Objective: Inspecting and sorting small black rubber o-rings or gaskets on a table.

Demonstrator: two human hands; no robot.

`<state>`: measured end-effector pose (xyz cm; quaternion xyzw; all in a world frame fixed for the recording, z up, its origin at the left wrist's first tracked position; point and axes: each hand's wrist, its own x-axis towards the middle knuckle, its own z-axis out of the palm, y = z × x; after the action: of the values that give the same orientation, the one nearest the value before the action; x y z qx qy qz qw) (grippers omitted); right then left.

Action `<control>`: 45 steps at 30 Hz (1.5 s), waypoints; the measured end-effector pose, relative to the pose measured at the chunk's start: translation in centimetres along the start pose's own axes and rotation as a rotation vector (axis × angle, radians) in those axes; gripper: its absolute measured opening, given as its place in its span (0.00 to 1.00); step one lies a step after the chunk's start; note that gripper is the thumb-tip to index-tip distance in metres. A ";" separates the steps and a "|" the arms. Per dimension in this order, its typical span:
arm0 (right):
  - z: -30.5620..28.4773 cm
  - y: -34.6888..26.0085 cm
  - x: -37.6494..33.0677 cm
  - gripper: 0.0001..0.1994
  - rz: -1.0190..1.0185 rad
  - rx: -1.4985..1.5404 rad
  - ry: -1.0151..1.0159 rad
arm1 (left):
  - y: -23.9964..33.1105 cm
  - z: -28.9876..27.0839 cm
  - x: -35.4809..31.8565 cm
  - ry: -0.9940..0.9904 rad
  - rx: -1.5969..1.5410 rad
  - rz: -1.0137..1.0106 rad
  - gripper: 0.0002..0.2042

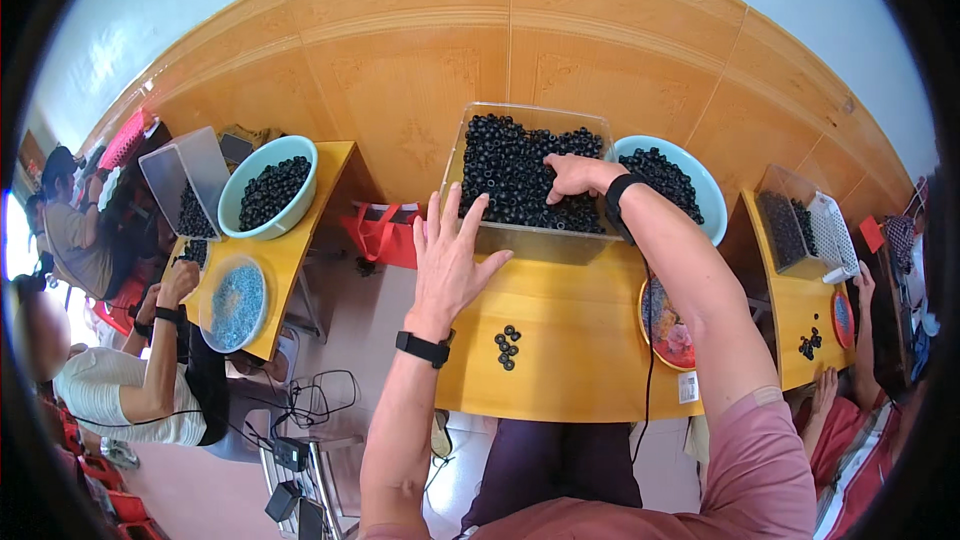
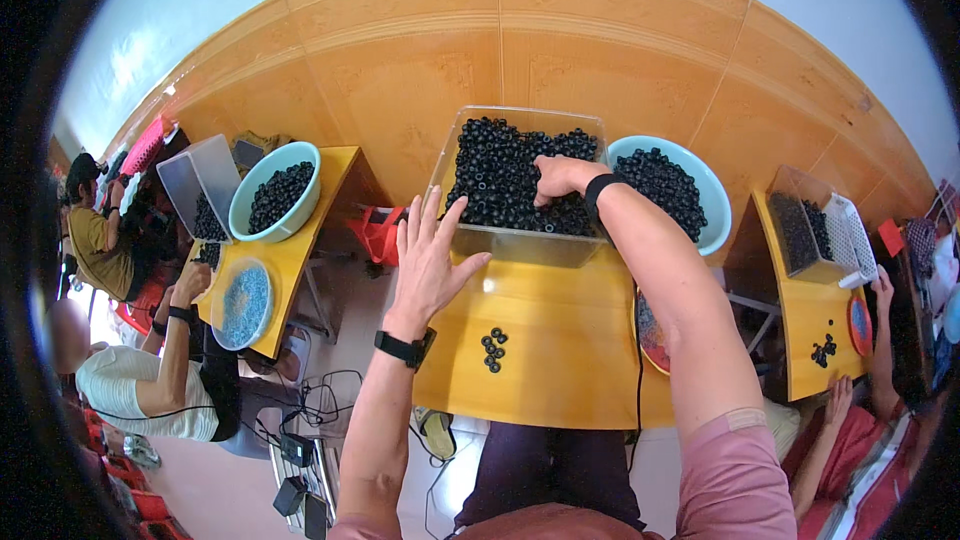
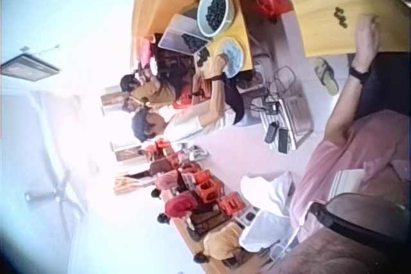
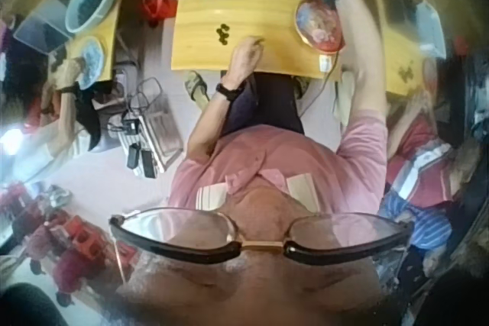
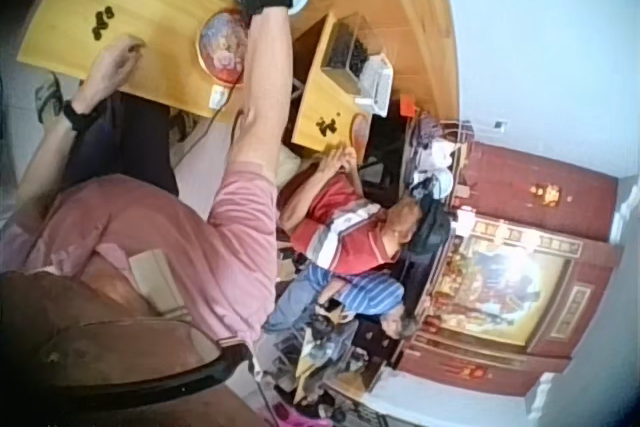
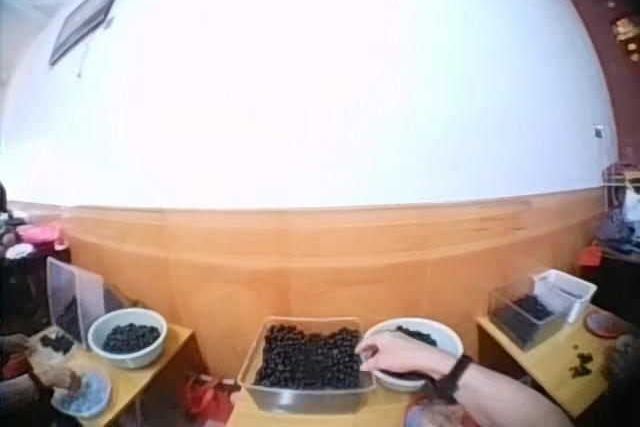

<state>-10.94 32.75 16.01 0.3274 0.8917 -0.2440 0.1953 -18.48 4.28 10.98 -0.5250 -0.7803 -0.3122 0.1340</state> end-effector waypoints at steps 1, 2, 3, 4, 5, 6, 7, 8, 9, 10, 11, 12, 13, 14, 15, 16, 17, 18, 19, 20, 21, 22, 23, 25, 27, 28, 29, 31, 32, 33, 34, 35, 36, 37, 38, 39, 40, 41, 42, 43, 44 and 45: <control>0.5 0.4 1.5 0.45 0.035 -0.079 0.087 | -0.5 1.0 0.3 -0.032 -0.014 0.021 0.36; 0.8 1.0 2.8 0.46 0.072 -0.158 0.173 | -1.0 1.9 0.5 -0.064 -0.028 0.041 0.33; 0.5 0.6 2.7 0.48 0.086 -0.091 0.109 | -1.0 2.3 0.3 -0.039 -0.080 0.022 0.31; 0.8 0.5 3.5 0.48 0.089 -0.087 0.103 | -0.8 2.8 0.1 -0.015 -0.132 0.001 0.28; 1.1 0.3 4.0 0.48 0.063 -0.103 0.101 | -0.9 3.2 0.0 -0.003 -0.123 -0.002 0.26; 1.5 0.1 4.6 0.49 0.037 -0.119 0.099 | -0.8 3.2 0.1 0.010 -0.113 -0.006 0.24; 1.6 -1.4 3.8 0.50 0.003 -0.049 0.020 | -0.8 3.2 0.0 0.006 -0.110 -0.017 0.24; 2.2 -2.8 3.3 0.50 0.038 0.023 -0.031 | -0.8 3.2 0.0 0.031 -0.115 -0.022 0.22; 2.3 -3.1 3.0 0.50 0.008 0.014 -0.055 | -0.5 3.3 0.3 0.060 -0.123 -0.014 0.20; 2.5 -3.4 2.8 0.50 -0.023 0.004 -0.080 | -0.2 3.5 0.5 0.060 -0.124 -0.015 0.20; 2.6 -3.7 2.8 0.50 -0.023 0.004 -0.082 | 0.1 3.7 0.7 0.087 -0.092 -0.023 0.19; 2.7 -3.8 2.8 0.51 -0.050 0.017 -0.118 | 0.6 4.1 0.9 0.111 -0.063 -0.031 0.18; 2.9 -4.0 2.9 0.51 -0.077 0.031 -0.155 | 0.9 4.3 1.1 0.154 -0.053 -0.043 0.17; 3.1 -4.2 3.0 0.51 -0.073 0.033 -0.159 | 1.1 4.5 1.3 0.150 -0.056 -0.044 0.17; 3.3 -4.7 2.8 0.52 -0.094 -0.010 -0.185 | 1.3 4.5 1.4 0.163 -0.046 -0.076 0.17; 3.5 -5.2 2.7 0.53 -0.115 -0.052 -0.212 | 1.3 4.6 1.4 0.176 -0.035 -0.109 0.17; 3.3 -5.5 2.6 0.51 -0.133 -0.089 -0.278 | 1.3 4.8 1.4 0.190 -0.030 -0.115 0.17; 3.7 -5.5 2.9 0.51 -0.132 -0.088 -0.282 | 1.3 4.8 1.4 0.186 -0.031 -0.117 0.17; 4.3 -5.6 3.2 0.48 -0.157 -0.061 -0.266 | 1.4 4.9 1.4 0.202 -0.029 -0.118 0.17; 4.9 -5.6 3.4 0.45 -0.182 -0.035 -0.249 | 1.4 4.9 1.4 0.219 -0.027 -0.117 0.18; 5.4 -5.7 3.6 0.41 -0.192 0.002 -0.203 | 1.4 5.0 1.4 0.215 -0.028 -0.118 0.18; 5.6 -5.7 3.8 0.41 -0.191 0.004 -0.205 | 1.4 5.1 1.5 0.208 -0.024 -0.129 0.18; 5.7 -5.7 4.1 0.40 -0.188 -0.002 -0.235 | 1.4 5.2 1.5 0.202 -0.020 -0.138 0.18; 5.7 -5.7 4.7 0.31 -0.239 -0.025 -0.288 | 1.4 5.3 1.6 0.201 -0.015 -0.143 0.19; 6.0 -5.9 4.5 0.27 -0.238 -0.089 -0.196 | 1.2 5.2 1.5 0.211 -0.021 -0.140 0.19; 6.1 -6.3 4.0 0.23 -0.240 -0.155 -0.103 | 1.0 5.1 1.4 0.210 -0.019 -0.144 0.19; 6.5 -6.2 4.0 0.16 -0.247 -0.099 -0.023 | 0.9 4.9 1.3 0.183 -0.020 -0.140 0.20; 6.1 -6.2 3.3 0.12 -0.230 -0.018 -0.049 | 0.8 4.4 1.2 0.156 -0.019 -0.137 0.28; 5.9 -6.2 3.0 0.09 -0.212 0.067 -0.077 | 0.7 3.9 0.6 0.162 -0.016 -0.141 0.28; 5.3 -5.5 2.7 0.05 -0.224 0.162 -0.034 | 1.2 3.3 0.0 0.176 -0.054 -0.123 0.32; 4.4 -5.0 2.0 0.04 -0.198 0.224 -0.031 | 1.5 2.8 -1.0 0.187 -0.093 -0.105 0.36; 3.6 -4.0 2.2 0.05 -0.189 0.280 -0.032 | 1.4 3.0 -2.4 0.120 -0.143 -0.045 0.41; 2.9 -2.9 2.4 0.07 -0.184 0.340 -0.036 | 2.1 2.9 -4.0 0.117 -0.148 -0.041 0.41; 2.3 -2.7 2.0 0.07 -0.152 0.422 -0.044 | 2.6 2.6 -6.0 -0.018 -0.208 -0.071 0.42; 2.0 -2.5 1.7 0.07 -0.141 0.434 -0.045 | 3.1 2.3 -7.9 -0.153 -0.269 -0.100 0.44; 1.9 -2.5 1.5 0.07 -0.130 0.451 -0.031 | 3.6 2.2 -9.7 -0.146 -0.263 -0.105 0.44; 1.7 -2.2 1.2 0.07 -0.113 0.468 -0.012 | 4.1 2.7 -11.5 -0.196 -0.244 -0.087 0.46; 1.5 -1.8 0.8 0.07 -0.116 0.464 -0.008 | 4.6 3.2 -12.8 -0.248 -0.223 -0.068 0.49; 1.2 -1.5 0.3 0.07 -0.108 0.536 0.012 | 5.3 3.7 -13.8 -0.244 -0.221 -0.067 0.49; 1.1 -1.1 -0.1 0.07 -0.097 0.609 0.033 | 6.1 4.2 -14.7 -0.263 -0.181 -0.097 0.49; 1.0 -0.8 -0.5 0.07 -0.098 0.608 0.036 | 6.7 4.8 -15.2 -0.283 -0.141 -0.127 0.50; 0.7 -0.2 -0.9 0.08 -0.089 0.671 0.080 | 7.2 5.3 -15.2 -0.287 -0.102 -0.139 0.50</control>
<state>-10.35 31.81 15.99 0.3436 0.7821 -0.5190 0.0308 -5.06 -1.77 1.24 -0.5151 -0.8090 -0.2819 -0.0276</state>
